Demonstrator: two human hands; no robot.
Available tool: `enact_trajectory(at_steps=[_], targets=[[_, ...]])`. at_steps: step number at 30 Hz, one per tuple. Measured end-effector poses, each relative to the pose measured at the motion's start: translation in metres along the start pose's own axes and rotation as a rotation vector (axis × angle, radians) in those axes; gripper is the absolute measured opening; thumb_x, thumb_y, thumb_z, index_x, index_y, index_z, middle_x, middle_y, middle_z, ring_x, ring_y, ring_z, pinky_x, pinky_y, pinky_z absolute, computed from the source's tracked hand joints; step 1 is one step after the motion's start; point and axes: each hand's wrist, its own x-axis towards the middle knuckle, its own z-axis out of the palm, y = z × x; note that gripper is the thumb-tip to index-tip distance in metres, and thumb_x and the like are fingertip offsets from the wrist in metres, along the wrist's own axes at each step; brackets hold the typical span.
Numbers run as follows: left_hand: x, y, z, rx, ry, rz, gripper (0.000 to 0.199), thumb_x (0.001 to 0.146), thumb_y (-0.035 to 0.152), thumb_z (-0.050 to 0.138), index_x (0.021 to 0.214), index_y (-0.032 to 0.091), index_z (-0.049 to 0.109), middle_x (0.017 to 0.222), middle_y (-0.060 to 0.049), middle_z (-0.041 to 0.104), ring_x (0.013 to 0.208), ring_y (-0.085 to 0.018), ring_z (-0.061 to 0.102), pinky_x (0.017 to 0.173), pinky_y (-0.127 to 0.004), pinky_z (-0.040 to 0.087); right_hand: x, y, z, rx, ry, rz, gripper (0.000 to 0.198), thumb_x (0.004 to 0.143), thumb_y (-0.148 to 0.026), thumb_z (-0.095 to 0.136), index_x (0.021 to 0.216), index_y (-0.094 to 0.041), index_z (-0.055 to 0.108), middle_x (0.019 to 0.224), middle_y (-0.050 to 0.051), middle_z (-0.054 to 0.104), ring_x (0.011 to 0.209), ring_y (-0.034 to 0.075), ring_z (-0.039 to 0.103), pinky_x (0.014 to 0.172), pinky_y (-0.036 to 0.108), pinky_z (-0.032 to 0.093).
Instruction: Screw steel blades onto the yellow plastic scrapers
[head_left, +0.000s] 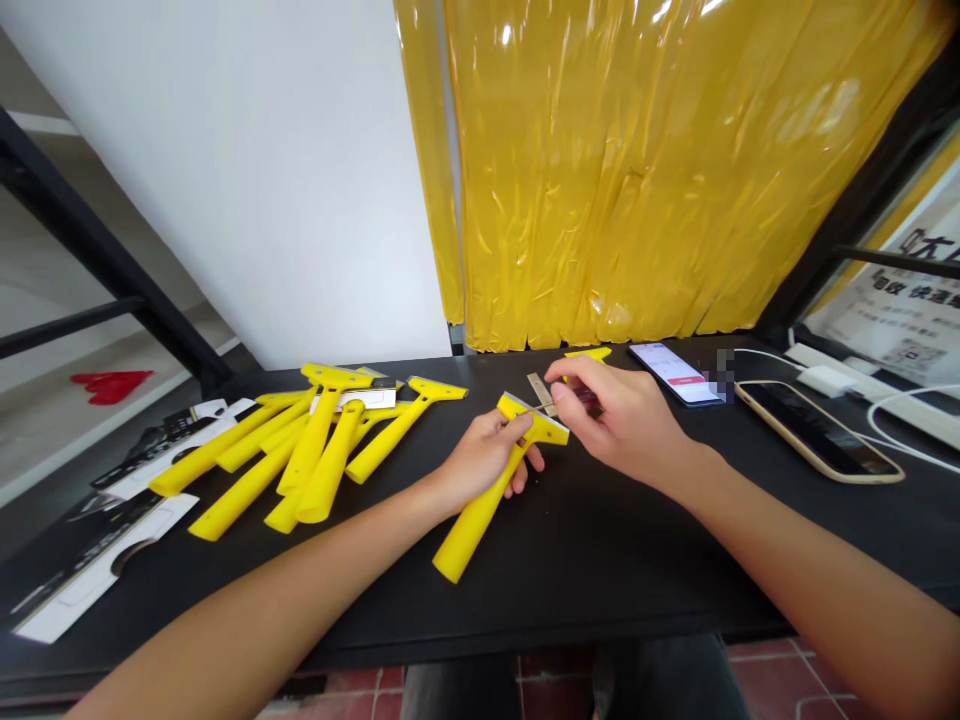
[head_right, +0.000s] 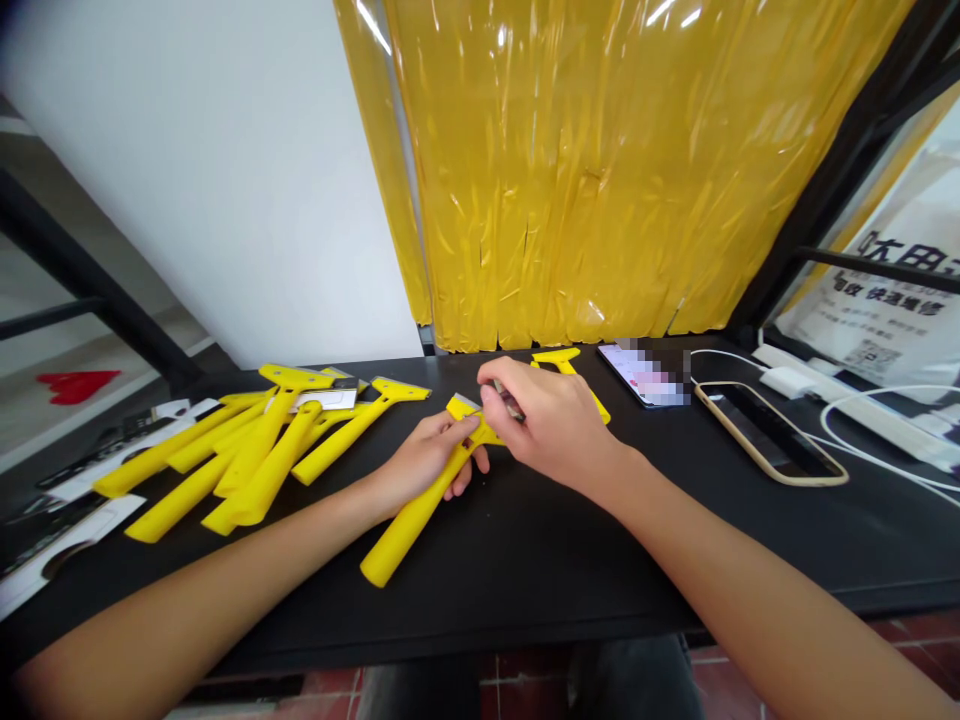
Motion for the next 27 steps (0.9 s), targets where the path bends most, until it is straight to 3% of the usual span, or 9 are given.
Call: enact_trajectory(at_steps=[4, 8, 12, 16, 19, 23, 27], targets=[[-0.0001, -0.0027, 0.0012, 0.019, 0.012, 0.018, 0.02, 0.099, 0.037, 0.048, 0.094, 0.018, 0.049, 0.069, -0.002, 0.066, 0.037, -0.01, 0.052, 0.033, -0.02, 0.039, 0.0015, 0.0047, 0.0003, 0.022, -0.022, 0.077, 0.014, 0.098, -0.034, 0.057, 0.095, -0.021, 0.062, 0.072, -0.001, 0.068, 0.06, 0.012, 0.062, 0.058, 0.025, 0.043], [-0.0018, -0.0013, 0.0019, 0.029, -0.023, 0.028, 0.016, 0.098, 0.033, 0.05, 0.096, 0.017, 0.05, 0.068, -0.002, 0.066, 0.038, -0.01, 0.053, 0.033, -0.019, 0.038, 0.0011, 0.0021, -0.0011, 0.126, -0.067, 0.017, 0.013, 0.096, -0.021, 0.052, 0.108, -0.021, 0.058, 0.075, -0.002, 0.064, 0.06, 0.011, 0.059, 0.059, 0.024, 0.044], [-0.0035, 0.0022, 0.0019, 0.028, -0.028, -0.011, 0.017, 0.098, 0.034, 0.052, 0.095, 0.017, 0.05, 0.065, 0.0, 0.064, 0.037, -0.01, 0.052, 0.034, -0.02, 0.039, -0.0014, -0.0009, -0.0021, 0.136, -0.096, 0.012, 0.016, 0.09, -0.014, 0.053, 0.104, -0.021, 0.053, 0.073, -0.004, 0.06, 0.06, 0.011, 0.058, 0.06, 0.023, 0.044], [-0.0028, 0.0007, 0.0009, 0.045, -0.028, 0.008, 0.016, 0.099, 0.032, 0.05, 0.095, 0.017, 0.051, 0.066, -0.001, 0.065, 0.037, -0.009, 0.052, 0.034, -0.02, 0.04, -0.0004, 0.0009, -0.0018, 0.079, -0.094, 0.108, 0.006, 0.095, -0.026, 0.054, 0.098, -0.021, 0.053, 0.073, -0.002, 0.064, 0.06, 0.012, 0.061, 0.058, 0.025, 0.042], [-0.0016, -0.0025, 0.0003, 0.049, -0.021, 0.031, 0.016, 0.099, 0.032, 0.048, 0.095, 0.017, 0.05, 0.069, -0.002, 0.066, 0.038, -0.01, 0.052, 0.033, -0.02, 0.039, 0.0023, 0.0017, -0.0026, 0.081, -0.092, 0.182, 0.015, 0.098, -0.036, 0.053, 0.094, -0.022, 0.053, 0.073, -0.001, 0.065, 0.06, 0.013, 0.061, 0.059, 0.026, 0.042], [-0.0017, -0.0034, 0.0005, 0.05, -0.024, 0.037, 0.017, 0.098, 0.033, 0.05, 0.094, 0.017, 0.05, 0.069, -0.002, 0.066, 0.038, -0.01, 0.052, 0.033, -0.02, 0.039, 0.0035, -0.0008, -0.005, 0.205, -0.148, 0.149, 0.005, 0.098, -0.024, 0.049, 0.102, -0.022, 0.051, 0.072, -0.003, 0.059, 0.061, 0.012, 0.057, 0.06, 0.024, 0.043], [-0.0013, -0.0013, 0.0006, 0.034, -0.007, 0.027, 0.016, 0.098, 0.032, 0.05, 0.092, 0.017, 0.051, 0.067, -0.002, 0.064, 0.038, -0.01, 0.052, 0.033, -0.02, 0.039, 0.0027, -0.0018, -0.0055, 0.267, -0.214, 0.112, 0.019, 0.095, -0.019, 0.05, 0.113, -0.023, 0.048, 0.074, -0.004, 0.052, 0.062, 0.011, 0.054, 0.062, 0.024, 0.044]])
